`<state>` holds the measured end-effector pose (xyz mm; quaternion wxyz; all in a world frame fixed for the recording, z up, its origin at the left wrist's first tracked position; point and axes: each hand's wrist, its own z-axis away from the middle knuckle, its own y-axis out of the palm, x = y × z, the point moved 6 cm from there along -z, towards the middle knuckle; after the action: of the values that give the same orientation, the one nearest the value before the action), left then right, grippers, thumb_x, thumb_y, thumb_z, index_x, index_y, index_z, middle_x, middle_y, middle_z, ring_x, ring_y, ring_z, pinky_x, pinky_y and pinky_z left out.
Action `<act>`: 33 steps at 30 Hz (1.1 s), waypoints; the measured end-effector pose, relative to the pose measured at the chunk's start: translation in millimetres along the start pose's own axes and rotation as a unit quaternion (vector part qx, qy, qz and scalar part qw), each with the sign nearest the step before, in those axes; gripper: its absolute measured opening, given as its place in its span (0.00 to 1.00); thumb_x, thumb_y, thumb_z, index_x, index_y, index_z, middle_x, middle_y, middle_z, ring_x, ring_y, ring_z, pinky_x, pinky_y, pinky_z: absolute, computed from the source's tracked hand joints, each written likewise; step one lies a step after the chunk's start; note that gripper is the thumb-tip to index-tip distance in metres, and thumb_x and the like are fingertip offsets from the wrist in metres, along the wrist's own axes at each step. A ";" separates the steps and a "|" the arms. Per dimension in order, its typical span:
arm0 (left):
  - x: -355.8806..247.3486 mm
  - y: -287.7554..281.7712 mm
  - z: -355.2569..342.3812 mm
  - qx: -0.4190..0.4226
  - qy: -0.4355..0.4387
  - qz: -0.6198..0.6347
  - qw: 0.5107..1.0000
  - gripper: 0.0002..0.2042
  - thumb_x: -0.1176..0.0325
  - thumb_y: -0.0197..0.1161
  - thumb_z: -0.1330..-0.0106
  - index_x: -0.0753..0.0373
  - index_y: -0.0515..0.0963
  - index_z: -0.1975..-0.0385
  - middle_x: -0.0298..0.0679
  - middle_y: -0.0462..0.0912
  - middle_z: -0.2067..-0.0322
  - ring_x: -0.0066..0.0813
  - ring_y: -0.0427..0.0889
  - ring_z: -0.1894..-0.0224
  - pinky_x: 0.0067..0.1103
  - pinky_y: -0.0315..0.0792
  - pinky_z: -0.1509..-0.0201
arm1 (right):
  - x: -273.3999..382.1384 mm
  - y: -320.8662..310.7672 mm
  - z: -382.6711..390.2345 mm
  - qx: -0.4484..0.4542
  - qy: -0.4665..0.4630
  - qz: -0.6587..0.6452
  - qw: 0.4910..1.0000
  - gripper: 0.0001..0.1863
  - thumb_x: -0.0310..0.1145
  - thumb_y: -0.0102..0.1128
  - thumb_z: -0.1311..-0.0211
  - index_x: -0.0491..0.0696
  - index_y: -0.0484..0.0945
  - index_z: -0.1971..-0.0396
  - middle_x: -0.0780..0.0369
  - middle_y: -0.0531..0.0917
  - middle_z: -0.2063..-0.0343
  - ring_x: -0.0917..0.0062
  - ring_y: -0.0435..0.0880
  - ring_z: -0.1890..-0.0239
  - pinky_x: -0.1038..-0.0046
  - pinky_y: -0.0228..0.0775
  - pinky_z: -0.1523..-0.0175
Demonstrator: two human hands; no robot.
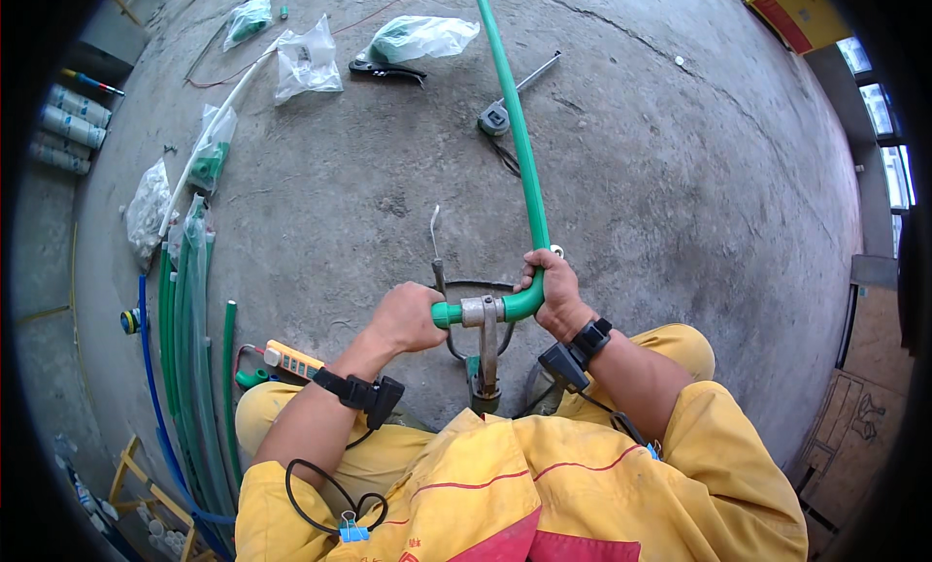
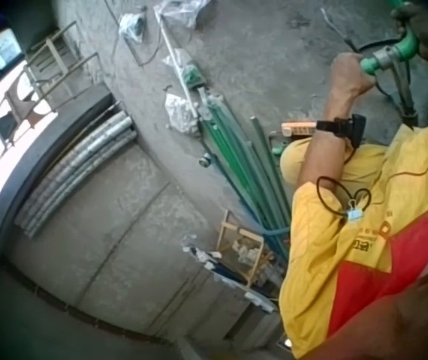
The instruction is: Measure, cut, and heat-weld green PPR water pipes using a socket fusion welder and pipe cutters.
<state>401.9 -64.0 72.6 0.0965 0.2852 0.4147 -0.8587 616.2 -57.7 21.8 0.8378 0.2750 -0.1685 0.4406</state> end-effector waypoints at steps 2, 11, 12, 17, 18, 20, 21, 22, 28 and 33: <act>3.9 1.0 -0.4 0.000 0.003 0.000 1.000 0.08 0.67 0.64 0.58 0.61 0.80 0.78 0.49 0.82 0.75 0.50 0.81 0.67 0.36 0.76 0.60 | -1.4 1.7 0.4 -0.002 0.005 -0.003 1.000 0.04 0.28 0.57 0.46 0.48 0.71 0.75 0.66 0.70 0.83 0.78 0.72 0.83 0.69 0.74 0.75; 6.9 1.6 3.8 -0.022 0.038 0.031 0.999 0.07 0.67 0.64 0.56 0.62 0.78 0.79 0.49 0.80 0.77 0.51 0.80 0.71 0.35 0.74 0.67 | 11.0 11.3 12.0 0.045 -0.043 0.093 0.994 0.10 0.23 0.63 0.45 0.47 0.70 0.67 0.66 0.72 0.80 0.79 0.75 0.81 0.71 0.78 0.73; 8.2 1.9 5.7 -0.033 0.039 0.023 0.998 0.07 0.67 0.64 0.55 0.62 0.78 0.79 0.48 0.80 0.77 0.51 0.79 0.71 0.35 0.73 0.67 | 12.0 7.1 10.7 0.042 -0.046 0.094 0.994 0.10 0.23 0.63 0.45 0.47 0.70 0.67 0.66 0.72 0.80 0.79 0.75 0.81 0.71 0.78 0.73; 7.1 3.0 6.1 -0.034 0.059 0.022 0.997 0.06 0.66 0.63 0.53 0.61 0.77 0.79 0.47 0.80 0.77 0.50 0.79 0.70 0.35 0.73 0.67 | 3.4 -1.0 -2.1 0.067 0.015 0.037 0.997 0.10 0.24 0.62 0.44 0.47 0.69 0.67 0.65 0.72 0.80 0.78 0.75 0.82 0.68 0.78 0.72; 6.3 3.2 6.1 -0.034 0.065 0.022 0.997 0.06 0.66 0.62 0.52 0.61 0.77 0.78 0.47 0.80 0.77 0.50 0.80 0.70 0.35 0.73 0.67 | 1.4 -2.5 -4.8 0.078 0.022 0.024 0.996 0.10 0.24 0.62 0.44 0.47 0.68 0.68 0.65 0.72 0.80 0.78 0.74 0.82 0.68 0.78 0.72; 8.6 4.2 6.4 -0.041 0.073 0.026 0.996 0.06 0.66 0.62 0.52 0.61 0.77 0.78 0.47 0.80 0.77 0.50 0.79 0.70 0.35 0.73 0.67 | -1.0 -2.2 -7.0 0.077 0.032 0.008 0.996 0.10 0.24 0.62 0.45 0.47 0.69 0.67 0.65 0.72 0.80 0.78 0.74 0.82 0.68 0.78 0.72; 9.4 4.3 6.6 -0.047 0.080 0.030 0.995 0.06 0.66 0.62 0.52 0.61 0.76 0.79 0.47 0.80 0.77 0.51 0.79 0.70 0.35 0.73 0.67 | -2.9 -2.7 -7.7 0.076 0.042 -0.008 0.996 0.10 0.23 0.62 0.45 0.47 0.69 0.67 0.66 0.72 0.81 0.78 0.74 0.82 0.68 0.78 0.72; 9.2 2.7 7.1 -0.048 0.080 0.030 0.995 0.06 0.66 0.62 0.52 0.61 0.76 0.79 0.47 0.80 0.77 0.51 0.79 0.70 0.35 0.73 0.67 | -2.5 0.0 -5.8 0.076 0.042 -0.008 0.996 0.10 0.23 0.62 0.45 0.47 0.69 0.67 0.66 0.72 0.81 0.78 0.74 0.82 0.68 0.78 0.72; 11.2 -0.5 11.1 -0.012 0.028 0.034 0.999 0.06 0.67 0.61 0.53 0.59 0.78 0.76 0.47 0.81 0.74 0.51 0.80 0.66 0.37 0.74 0.63 | 12.9 13.8 11.7 -0.013 -0.084 0.152 0.985 0.11 0.26 0.64 0.43 0.43 0.70 0.67 0.65 0.73 0.81 0.79 0.75 0.83 0.72 0.76 0.77; 13.0 -0.9 13.0 -0.020 0.026 0.039 0.999 0.06 0.67 0.60 0.53 0.59 0.78 0.75 0.48 0.81 0.73 0.52 0.79 0.66 0.36 0.73 0.63 | 14.7 11.6 10.1 -0.045 -0.128 0.193 0.972 0.12 0.28 0.66 0.43 0.42 0.70 0.66 0.64 0.74 0.81 0.79 0.75 0.83 0.73 0.76 0.78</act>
<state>385.5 -72.5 72.2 0.1253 0.3213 0.4228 -0.8380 614.4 -49.0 41.1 0.7198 0.2537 -0.3439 0.5470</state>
